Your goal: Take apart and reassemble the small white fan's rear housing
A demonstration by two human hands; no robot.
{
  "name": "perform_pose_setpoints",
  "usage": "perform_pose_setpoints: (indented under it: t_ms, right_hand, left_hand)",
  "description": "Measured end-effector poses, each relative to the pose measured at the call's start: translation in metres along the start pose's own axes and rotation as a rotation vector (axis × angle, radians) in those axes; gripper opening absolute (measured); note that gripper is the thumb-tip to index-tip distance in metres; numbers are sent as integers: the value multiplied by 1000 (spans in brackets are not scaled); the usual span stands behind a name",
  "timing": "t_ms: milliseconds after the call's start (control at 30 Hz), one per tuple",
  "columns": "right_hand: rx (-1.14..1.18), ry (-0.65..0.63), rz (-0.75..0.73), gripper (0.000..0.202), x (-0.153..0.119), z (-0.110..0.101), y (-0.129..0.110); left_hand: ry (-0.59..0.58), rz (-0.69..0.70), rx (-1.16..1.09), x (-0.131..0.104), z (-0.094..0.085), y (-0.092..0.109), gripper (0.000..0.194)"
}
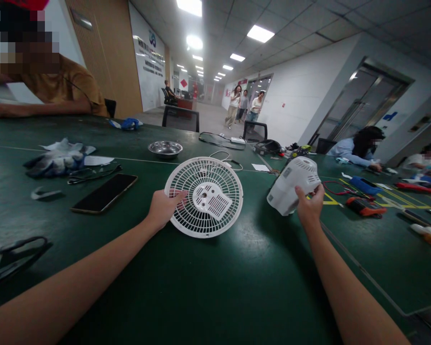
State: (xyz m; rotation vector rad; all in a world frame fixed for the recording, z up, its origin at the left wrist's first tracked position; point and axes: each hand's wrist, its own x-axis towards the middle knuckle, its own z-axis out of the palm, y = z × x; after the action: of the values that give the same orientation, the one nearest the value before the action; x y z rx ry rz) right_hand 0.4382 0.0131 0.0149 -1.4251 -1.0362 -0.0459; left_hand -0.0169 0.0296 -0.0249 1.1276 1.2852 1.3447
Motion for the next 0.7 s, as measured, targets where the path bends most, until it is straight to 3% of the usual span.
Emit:
perform_pose_setpoints:
  t_ms: [233,700]
  right_hand:
    - [21,4,-30,78,5,2,11]
    - [42,-4,-47,83,1,4,5]
  left_hand:
    - [-9,-1,-14,3,-1,-3,20]
    - [-7,-8,13,2,-2,-1,18]
